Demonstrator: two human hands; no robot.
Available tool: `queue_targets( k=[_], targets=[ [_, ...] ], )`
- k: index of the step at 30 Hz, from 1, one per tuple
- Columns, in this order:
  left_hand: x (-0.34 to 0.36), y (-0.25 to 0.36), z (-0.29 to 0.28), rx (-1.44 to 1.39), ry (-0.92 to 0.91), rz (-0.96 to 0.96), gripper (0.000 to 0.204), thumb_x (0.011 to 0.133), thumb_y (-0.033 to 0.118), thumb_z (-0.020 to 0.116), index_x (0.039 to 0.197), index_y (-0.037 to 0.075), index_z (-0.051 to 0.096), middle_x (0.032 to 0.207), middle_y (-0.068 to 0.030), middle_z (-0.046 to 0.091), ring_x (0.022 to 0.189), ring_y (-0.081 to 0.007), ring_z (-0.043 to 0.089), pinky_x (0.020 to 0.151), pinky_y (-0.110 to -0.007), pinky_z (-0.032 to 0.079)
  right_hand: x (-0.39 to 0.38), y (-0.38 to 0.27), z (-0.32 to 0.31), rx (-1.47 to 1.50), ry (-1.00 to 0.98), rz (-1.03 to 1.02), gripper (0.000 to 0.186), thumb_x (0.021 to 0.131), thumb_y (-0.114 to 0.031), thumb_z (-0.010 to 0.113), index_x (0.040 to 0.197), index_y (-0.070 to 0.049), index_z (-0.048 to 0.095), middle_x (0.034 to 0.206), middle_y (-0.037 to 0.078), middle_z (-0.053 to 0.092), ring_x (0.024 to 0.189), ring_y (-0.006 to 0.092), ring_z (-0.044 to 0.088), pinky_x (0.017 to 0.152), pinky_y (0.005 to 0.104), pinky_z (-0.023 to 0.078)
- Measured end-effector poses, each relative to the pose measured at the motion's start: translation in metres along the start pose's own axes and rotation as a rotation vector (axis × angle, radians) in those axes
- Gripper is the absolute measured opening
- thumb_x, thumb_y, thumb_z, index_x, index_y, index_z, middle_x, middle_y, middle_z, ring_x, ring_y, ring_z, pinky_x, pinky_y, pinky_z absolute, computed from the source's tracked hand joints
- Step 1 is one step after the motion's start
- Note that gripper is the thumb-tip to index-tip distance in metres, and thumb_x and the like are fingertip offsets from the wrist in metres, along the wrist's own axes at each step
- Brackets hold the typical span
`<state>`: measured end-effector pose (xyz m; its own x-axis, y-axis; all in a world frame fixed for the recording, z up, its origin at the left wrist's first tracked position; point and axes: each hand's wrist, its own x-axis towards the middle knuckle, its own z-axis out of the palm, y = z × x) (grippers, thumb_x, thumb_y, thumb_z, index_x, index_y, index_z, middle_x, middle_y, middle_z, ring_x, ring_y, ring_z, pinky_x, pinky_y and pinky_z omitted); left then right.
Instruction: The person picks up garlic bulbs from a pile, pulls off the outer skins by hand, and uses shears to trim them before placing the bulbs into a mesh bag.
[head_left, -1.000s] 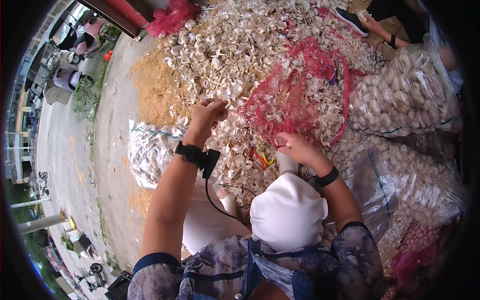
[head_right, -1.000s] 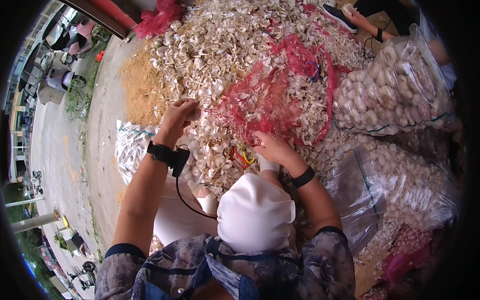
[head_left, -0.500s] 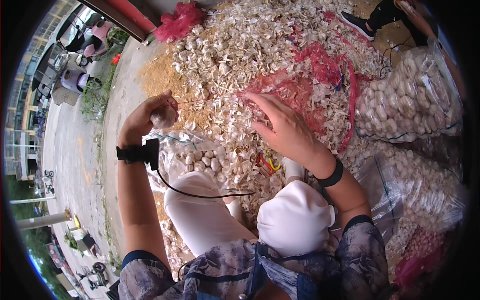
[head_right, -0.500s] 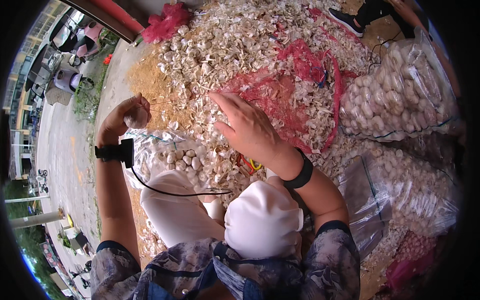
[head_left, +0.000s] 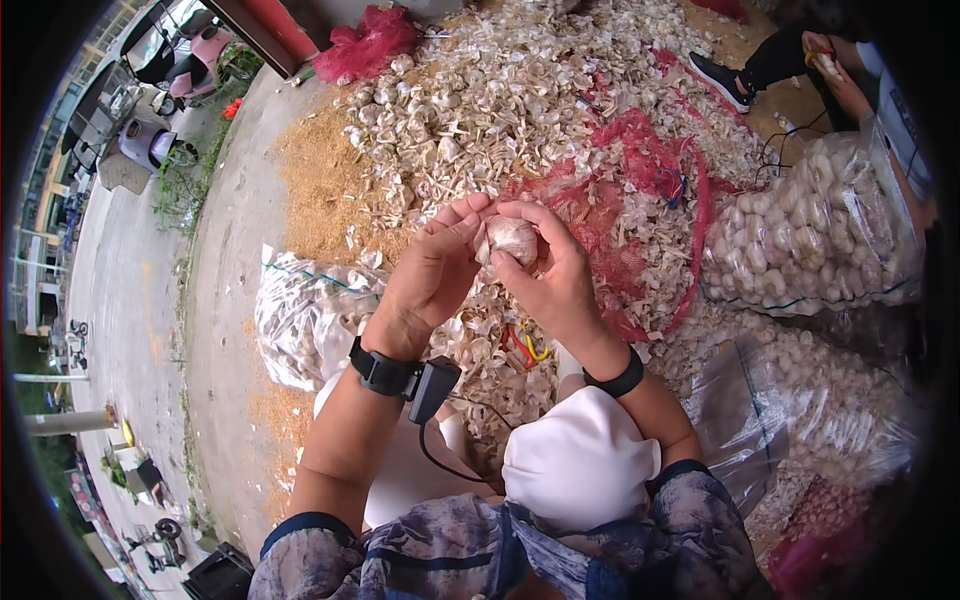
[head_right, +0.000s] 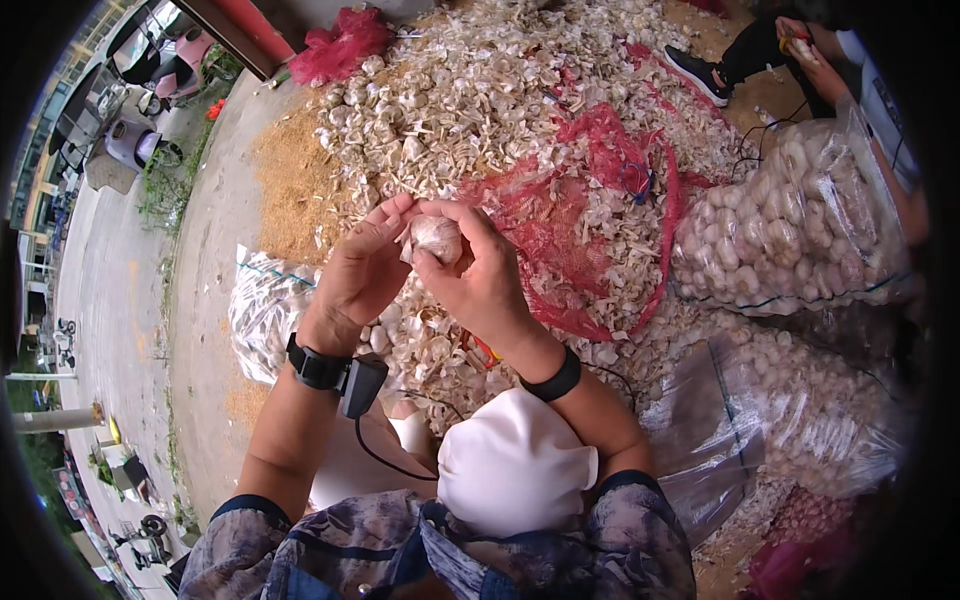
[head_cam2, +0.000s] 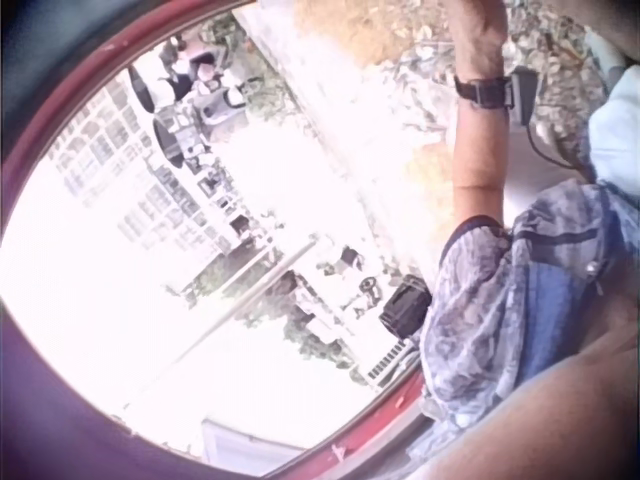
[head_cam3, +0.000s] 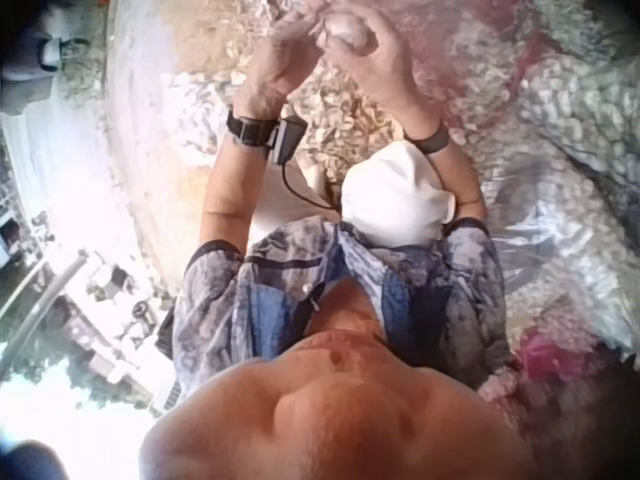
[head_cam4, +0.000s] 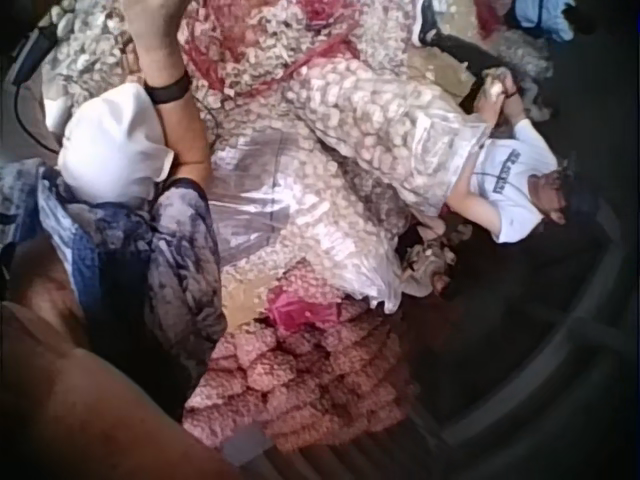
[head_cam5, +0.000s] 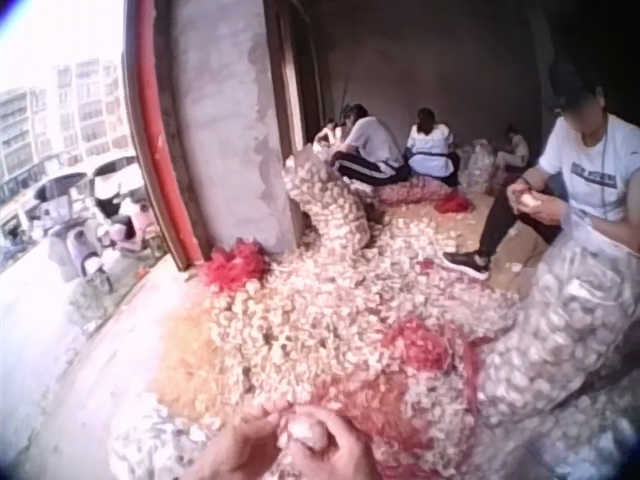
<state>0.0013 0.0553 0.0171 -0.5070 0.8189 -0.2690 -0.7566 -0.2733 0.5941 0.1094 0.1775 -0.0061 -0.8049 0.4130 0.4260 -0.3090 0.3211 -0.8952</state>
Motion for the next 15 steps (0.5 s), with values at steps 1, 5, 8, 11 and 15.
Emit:
queue_targets(
  k=[1, 5, 8, 11, 15],
  targets=[
    [0.000, -0.002, 0.005, 0.029, 0.098, 0.029, 0.026, 0.094, 0.010, 0.060, 0.119, 0.005, 0.055, 0.112, -0.0074, 0.063, 0.108, -0.0204, 0.058, 0.103, -0.036, 0.041, -0.002, 0.000, -0.001, 0.228, 0.032, 0.134, 0.043, 0.084, -0.002, 0.063, 0.125, -0.001, 0.049, 0.106, 0.009, 0.061, 0.095, 0.0174, 0.062, 0.080, 0.0281, 0.052],
    [0.007, -0.006, -0.012, -0.059, 0.148, 0.045, 0.023, 0.093, 0.004, 0.057, 0.117, 0.004, 0.056, 0.105, -0.0056, 0.066, 0.104, -0.0197, 0.061, 0.102, -0.036, 0.044, -0.001, 0.000, -0.014, 0.540, 0.075, 0.420, 0.035, 0.085, 0.000, 0.057, 0.120, -0.001, 0.051, 0.099, 0.003, 0.059, 0.079, 0.0064, 0.057, 0.065, 0.0221, 0.048],
    [0.008, 0.015, -0.030, -0.008, 0.118, 0.195, 0.021, 0.093, 0.001, 0.056, 0.114, 0.004, 0.057, 0.100, -0.0053, 0.066, 0.095, -0.0190, 0.064, 0.098, -0.035, 0.049, -0.002, 0.002, -0.019, 0.635, 0.087, 0.587, 0.034, 0.086, -0.006, 0.056, 0.120, -0.004, 0.051, 0.098, 0.002, 0.058, 0.074, 0.0045, 0.053, 0.058, 0.0206, 0.044],
    [0.005, 0.025, -0.030, -0.035, 0.231, 0.223, 0.017, 0.093, 0.001, 0.056, 0.110, 0.003, 0.058, 0.097, -0.0061, 0.066, 0.084, -0.0161, 0.064, 0.090, -0.033, 0.054, -0.004, 0.006, -0.013, 0.648, 0.132, 0.558, 0.037, 0.084, -0.008, 0.059, 0.120, -0.007, 0.050, 0.097, 0.001, 0.056, 0.074, 0.0050, 0.052, 0.059, 0.0203, 0.045],
    [0.004, 0.027, -0.018, -0.125, 0.158, 0.121, 0.021, 0.094, 0.000, 0.057, 0.113, 0.007, 0.056, 0.095, -0.0038, 0.064, 0.066, -0.0066, 0.053, 0.064, -0.021, 0.051, -0.005, 0.013, -0.007, 0.695, 0.107, 0.562, 0.043, 0.082, -0.003, 0.062, 0.121, -0.008, 0.046, 0.101, 0.002, 0.057, 0.079, 0.0076, 0.055, 0.064, 0.0226, 0.047]
  ],
)
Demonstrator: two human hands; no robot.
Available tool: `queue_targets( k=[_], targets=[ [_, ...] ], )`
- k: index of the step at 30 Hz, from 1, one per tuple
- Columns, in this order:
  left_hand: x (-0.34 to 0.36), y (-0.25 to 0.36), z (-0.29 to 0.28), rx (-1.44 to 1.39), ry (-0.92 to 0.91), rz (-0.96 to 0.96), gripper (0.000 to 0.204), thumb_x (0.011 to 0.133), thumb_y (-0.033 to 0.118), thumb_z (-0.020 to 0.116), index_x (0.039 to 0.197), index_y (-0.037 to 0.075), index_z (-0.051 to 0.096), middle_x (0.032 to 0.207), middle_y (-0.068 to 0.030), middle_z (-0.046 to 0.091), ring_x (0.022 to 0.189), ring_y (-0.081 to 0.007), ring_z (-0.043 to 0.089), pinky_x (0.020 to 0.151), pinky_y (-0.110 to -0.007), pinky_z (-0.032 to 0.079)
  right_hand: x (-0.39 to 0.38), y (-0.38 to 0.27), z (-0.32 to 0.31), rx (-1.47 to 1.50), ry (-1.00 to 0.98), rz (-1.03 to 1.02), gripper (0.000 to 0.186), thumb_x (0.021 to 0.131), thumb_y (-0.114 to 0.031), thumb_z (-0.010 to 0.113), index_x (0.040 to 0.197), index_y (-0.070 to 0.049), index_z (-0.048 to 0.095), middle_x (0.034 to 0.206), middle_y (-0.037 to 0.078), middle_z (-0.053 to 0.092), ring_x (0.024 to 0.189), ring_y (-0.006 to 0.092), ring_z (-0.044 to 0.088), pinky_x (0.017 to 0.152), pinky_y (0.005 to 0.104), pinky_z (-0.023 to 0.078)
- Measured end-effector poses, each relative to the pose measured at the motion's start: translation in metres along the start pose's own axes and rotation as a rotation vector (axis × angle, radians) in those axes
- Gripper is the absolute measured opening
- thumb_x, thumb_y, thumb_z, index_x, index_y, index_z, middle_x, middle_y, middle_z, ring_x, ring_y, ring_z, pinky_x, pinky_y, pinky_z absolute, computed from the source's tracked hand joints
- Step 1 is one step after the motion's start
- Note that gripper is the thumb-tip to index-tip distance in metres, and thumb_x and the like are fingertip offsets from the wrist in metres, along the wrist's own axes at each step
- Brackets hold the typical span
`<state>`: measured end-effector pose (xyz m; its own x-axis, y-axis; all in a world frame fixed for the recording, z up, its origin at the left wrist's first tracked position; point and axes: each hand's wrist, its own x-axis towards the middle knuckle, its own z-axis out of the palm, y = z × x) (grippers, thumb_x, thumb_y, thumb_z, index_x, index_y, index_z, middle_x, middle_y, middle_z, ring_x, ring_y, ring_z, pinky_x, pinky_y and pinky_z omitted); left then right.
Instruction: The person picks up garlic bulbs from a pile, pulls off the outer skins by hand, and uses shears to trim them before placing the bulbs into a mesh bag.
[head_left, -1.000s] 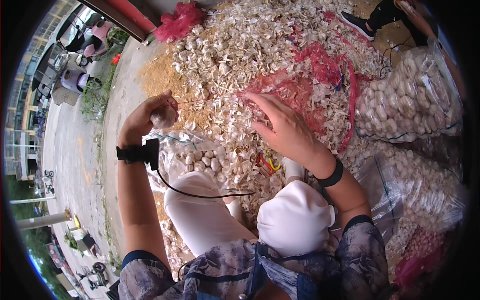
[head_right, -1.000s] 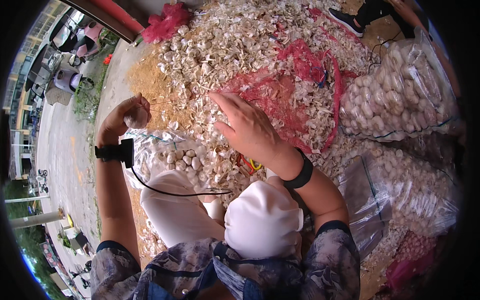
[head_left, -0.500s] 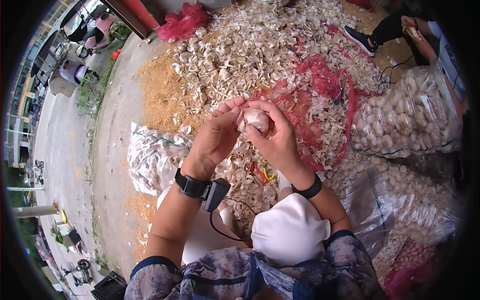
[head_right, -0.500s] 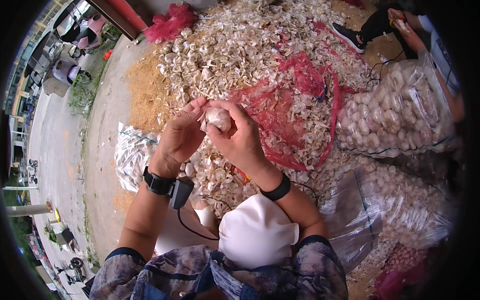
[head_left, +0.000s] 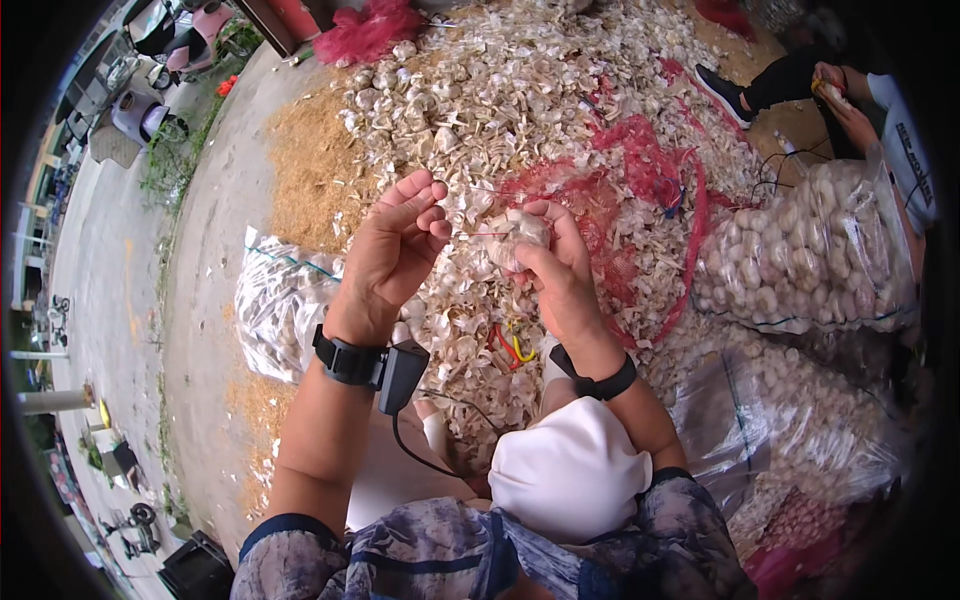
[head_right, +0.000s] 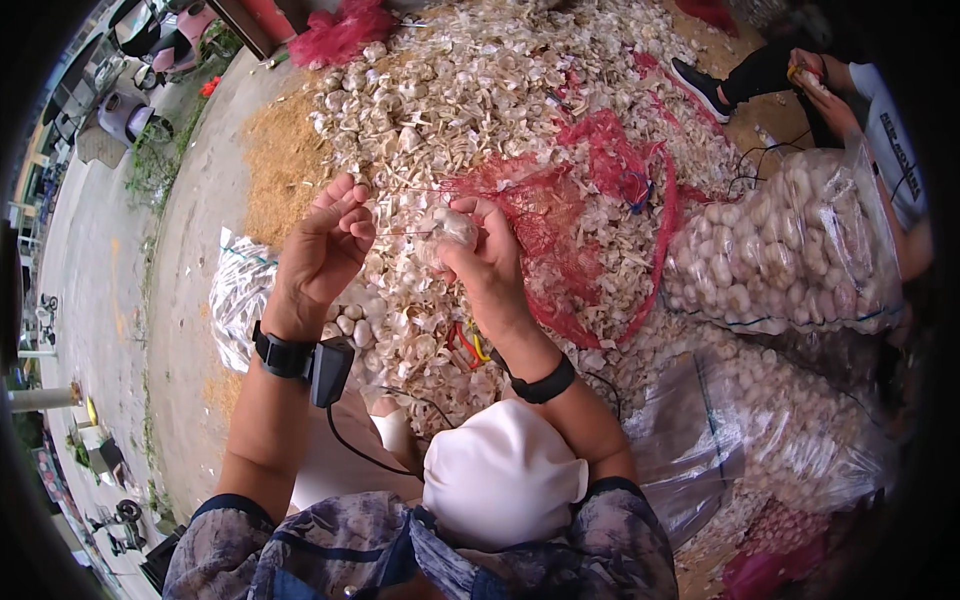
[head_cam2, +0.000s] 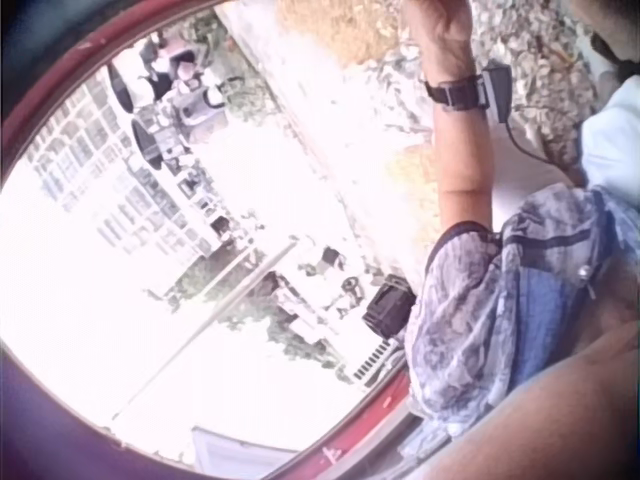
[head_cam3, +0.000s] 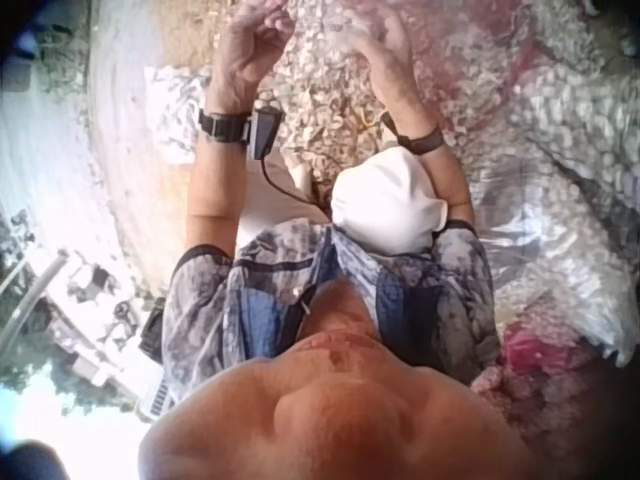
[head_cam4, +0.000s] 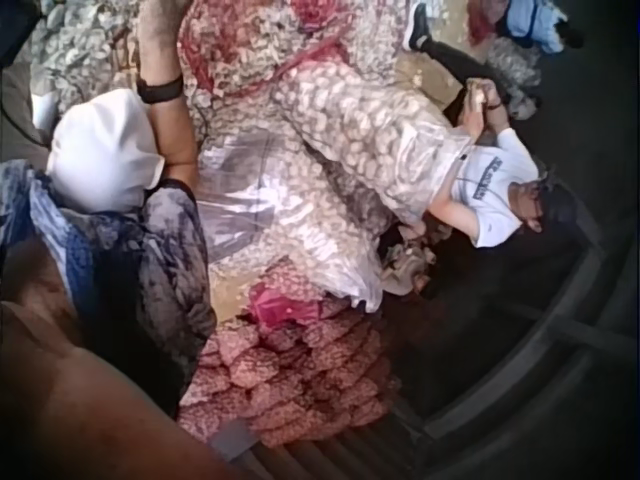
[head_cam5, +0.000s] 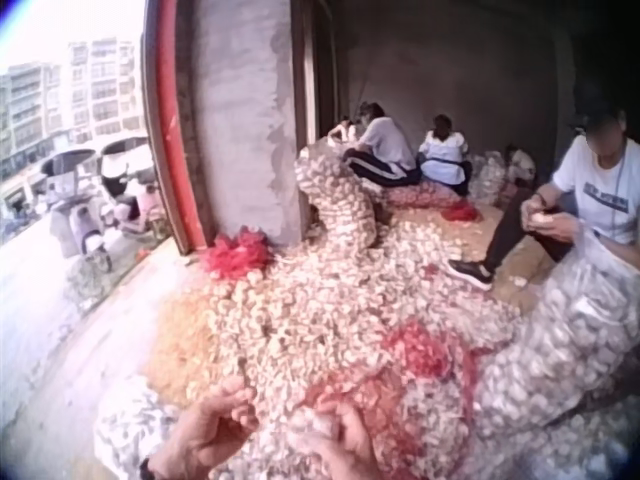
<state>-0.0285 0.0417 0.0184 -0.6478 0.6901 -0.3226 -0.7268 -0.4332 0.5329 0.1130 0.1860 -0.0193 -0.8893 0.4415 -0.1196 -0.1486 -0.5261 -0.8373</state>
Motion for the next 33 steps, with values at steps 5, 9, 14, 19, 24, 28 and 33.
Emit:
queue_targets(
  k=[5, 9, 14, 19, 24, 28, 33],
  targets=[
    [0.002, 0.027, -0.026, 0.222, -0.122, -0.057, 0.016, 0.094, 0.000, 0.055, 0.109, 0.006, 0.058, 0.093, -0.0020, 0.064, 0.054, -0.0016, 0.038, 0.045, -0.017, 0.030, 0.001, -0.009, 0.002, 0.234, 0.142, -0.095, 0.044, 0.085, -0.008, 0.064, 0.126, -0.007, 0.046, 0.105, 0.005, 0.058, 0.086, 0.0142, 0.061, 0.067, 0.0252, 0.049],
    [0.002, 0.032, -0.025, 0.876, 0.269, 0.255, 0.013, 0.092, 0.000, 0.055, 0.103, 0.005, 0.063, 0.090, -0.0013, 0.067, 0.052, 0.0000, 0.035, 0.044, -0.017, 0.026, 0.000, -0.018, -0.012, 0.368, -0.011, -0.010, 0.049, 0.088, -0.010, 0.064, 0.132, -0.008, 0.044, 0.121, 0.011, 0.057, 0.084, 0.0160, 0.062, 0.066, 0.0251, 0.049],
    [0.010, 0.062, -0.054, 1.000, 0.419, 0.568, 0.014, 0.090, 0.004, 0.061, 0.102, 0.006, 0.068, 0.093, -0.0043, 0.069, 0.069, -0.0075, 0.053, 0.061, -0.022, 0.043, -0.010, -0.025, -0.003, 0.074, -0.015, -0.195, 0.053, 0.087, -0.003, 0.065, 0.134, -0.006, 0.039, 0.127, 0.015, 0.054, 0.094, 0.0150, 0.061, 0.076, 0.0275, 0.053],
    [-0.011, 0.021, -0.001, 1.696, 0.218, 0.842, 0.022, 0.086, 0.018, 0.070, 0.108, 0.012, 0.071, 0.110, -0.0070, 0.063, 0.111, -0.0227, 0.056, 0.099, -0.038, 0.041, -0.008, -0.020, 0.002, -0.201, -0.018, -0.324, 0.065, 0.081, 0.007, 0.069, 0.135, -0.003, 0.036, 0.133, 0.016, 0.049, 0.117, 0.0164, 0.052, 0.096, 0.0305, 0.050],
    [-0.018, -0.022, 0.021, 1.449, -0.140, 0.588, 0.030, 0.081, 0.018, 0.078, 0.108, 0.007, 0.070, 0.092, -0.0054, 0.067, 0.091, -0.0188, 0.060, 0.084, -0.033, 0.046, -0.011, -0.015, 0.013, -0.318, -0.079, -0.329, 0.070, 0.082, 0.006, 0.069, 0.141, -0.001, 0.032, 0.126, 0.014, 0.053, 0.109, 0.0158, 0.057, 0.091, 0.0294, 0.051],
    [-0.019, -0.025, 0.020, 1.665, -0.206, 0.786, 0.014, 0.081, 0.008, 0.072, 0.092, 0.002, 0.065, 0.079, -0.0104, 0.061, 0.081, -0.0257, 0.057, 0.072, -0.035, 0.045, -0.012, -0.019, 0.018, -0.548, -0.087, -0.377, 0.062, 0.086, 0.000, 0.066, 0.139, 0.001, 0.035, 0.116, 0.012, 0.056, 0.099, 0.0137, 0.058, 0.082, 0.0283, 0.053],
    [-0.022, -0.031, 0.024, 1.697, -0.314, 0.915, 0.007, 0.082, 0.006, 0.058, 0.079, 0.000, 0.056, 0.075, -0.0153, 0.055, 0.072, -0.0323, 0.054, 0.066, -0.039, 0.044, -0.008, -0.006, 0.007, -0.537, -0.099, -0.498, 0.040, 0.093, -0.017, 0.057, 0.127, -0.001, 0.043, 0.094, 0.006, 0.057, 0.070, 0.0085, 0.054, 0.057, 0.0238, 0.046]
  ],
)
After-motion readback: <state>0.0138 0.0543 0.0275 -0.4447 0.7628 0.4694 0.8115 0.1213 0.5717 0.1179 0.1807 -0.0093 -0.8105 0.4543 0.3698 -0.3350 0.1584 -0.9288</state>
